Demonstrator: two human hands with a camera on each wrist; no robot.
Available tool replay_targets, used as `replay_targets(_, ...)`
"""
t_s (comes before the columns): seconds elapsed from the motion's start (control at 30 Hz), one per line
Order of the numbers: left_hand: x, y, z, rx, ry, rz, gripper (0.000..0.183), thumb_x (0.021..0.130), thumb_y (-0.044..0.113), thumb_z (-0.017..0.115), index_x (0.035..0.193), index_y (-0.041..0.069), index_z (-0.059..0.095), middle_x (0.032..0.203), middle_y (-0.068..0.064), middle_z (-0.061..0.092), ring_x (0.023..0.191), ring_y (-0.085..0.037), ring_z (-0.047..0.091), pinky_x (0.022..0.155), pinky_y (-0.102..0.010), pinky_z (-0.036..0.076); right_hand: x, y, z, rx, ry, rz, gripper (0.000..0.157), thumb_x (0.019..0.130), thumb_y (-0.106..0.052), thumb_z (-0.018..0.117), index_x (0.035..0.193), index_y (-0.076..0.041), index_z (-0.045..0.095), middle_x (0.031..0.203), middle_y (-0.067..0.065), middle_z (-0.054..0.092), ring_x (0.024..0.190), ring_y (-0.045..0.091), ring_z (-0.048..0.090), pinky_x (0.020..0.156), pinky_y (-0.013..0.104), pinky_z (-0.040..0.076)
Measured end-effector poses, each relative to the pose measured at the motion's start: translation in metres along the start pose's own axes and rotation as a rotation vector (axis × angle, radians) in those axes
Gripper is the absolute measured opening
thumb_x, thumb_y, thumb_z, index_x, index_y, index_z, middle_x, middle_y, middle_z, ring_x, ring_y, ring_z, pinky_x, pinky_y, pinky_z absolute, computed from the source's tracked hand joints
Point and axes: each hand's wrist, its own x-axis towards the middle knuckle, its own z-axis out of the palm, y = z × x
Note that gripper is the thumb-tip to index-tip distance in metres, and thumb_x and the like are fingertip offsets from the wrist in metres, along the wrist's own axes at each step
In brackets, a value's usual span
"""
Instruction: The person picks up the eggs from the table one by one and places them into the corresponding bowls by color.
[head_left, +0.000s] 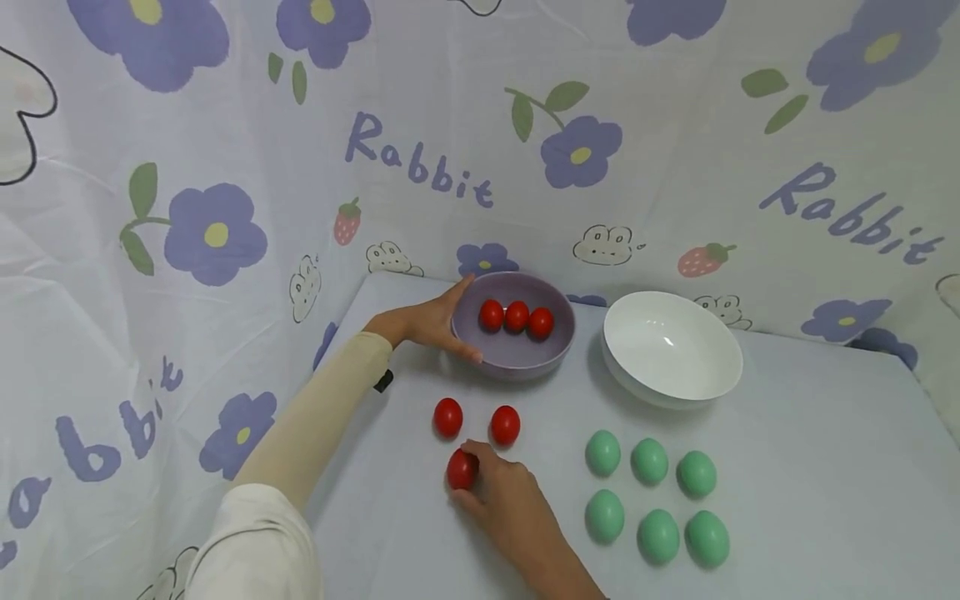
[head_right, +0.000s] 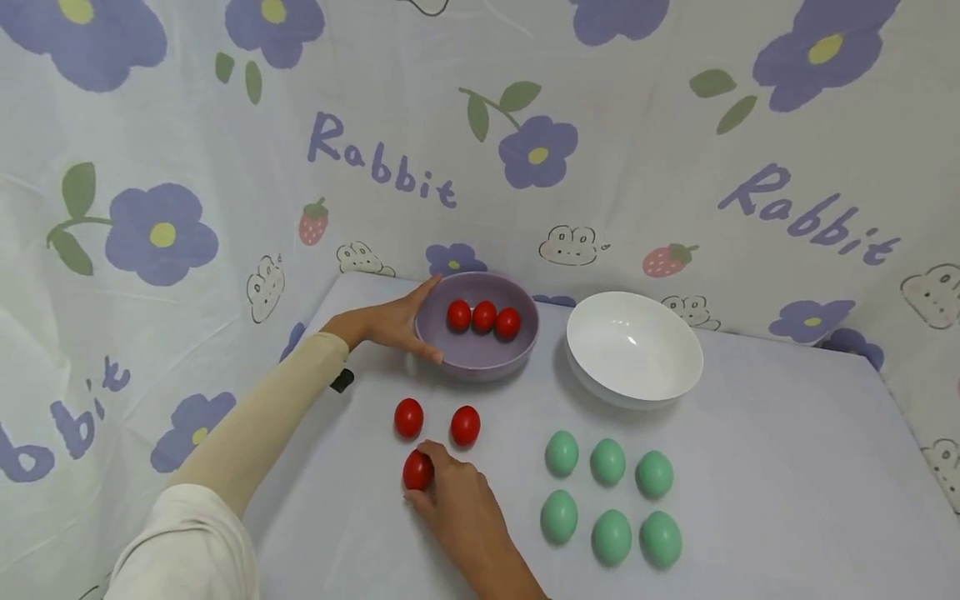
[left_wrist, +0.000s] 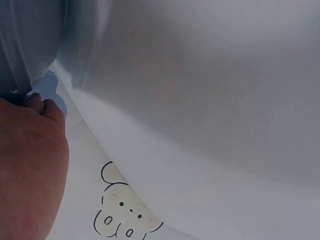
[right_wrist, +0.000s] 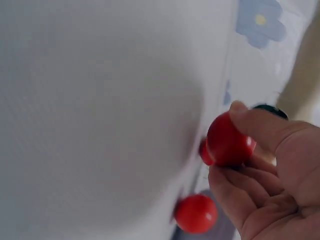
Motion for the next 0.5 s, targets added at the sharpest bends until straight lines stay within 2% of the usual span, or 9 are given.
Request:
replay_targets(0.07,0.0,-0.002,0.0,-0.001,-0.002,-0.004,0.15,0.071,0.064,0.092,0.17,0.02,-0.012,0.176,-0.005,0.012,0.155,-0.027,0.026,0.125,-0.053,0.032,0.002,-0.001,-0.011,0.03,-0.015,0.006,0.061,0.087,-0.024,0.091,0.141,-0.017,0.062,0.115,0.005,0.078,0.098,0.017,0.073,0.092,0.037,0.062)
replay_targets(0.17,-0.001,-0.004,0.0,0.012,-0.003,-0.01,0.151,0.07,0.067,0.091,0.17,0.022,-0.013,0.177,-0.004,0.01,0.157,-0.026,0.024,0.126,-0.052,0.03,0.006,-0.003,-0.036,0.068,-0.006,0.004,0.063,0.087,-0.023,0.09,0.143,-0.02,0.061,0.127,0.003,0.076,0.12,0.024,0.071,0.098,0.042,0.059)
replay_targets(0.33,0.0,-0.002,0.0,0.016,0.003,0.001,0.15,0.071,0.066,0.091,0.17,0.021,-0.013,0.177,-0.006,0.01,0.156,-0.027,0.025,0.126,-0.052,0.029,0.018,0.001,-0.089,0.062,0.079,-0.089,0.067,0.086,-0.021,0.092,0.145,-0.021,0.06,0.131,-0.001,0.074,0.126,0.024,0.069,0.1,0.04,0.058)
replay_targets(0.5,-0.001,0.001,-0.003,0.013,-0.004,0.005,0.152,0.07,0.067,0.091,0.17,0.02,-0.013,0.176,-0.006,0.01,0.156,-0.026,0.026,0.126,-0.052,0.031,0.037,0.003,-0.146,0.014,0.149,-0.218,0.068,0.086,-0.017,0.091,0.147,-0.016,0.06,0.138,0.006,0.071,0.127,0.031,0.068,0.099,0.044,0.058)
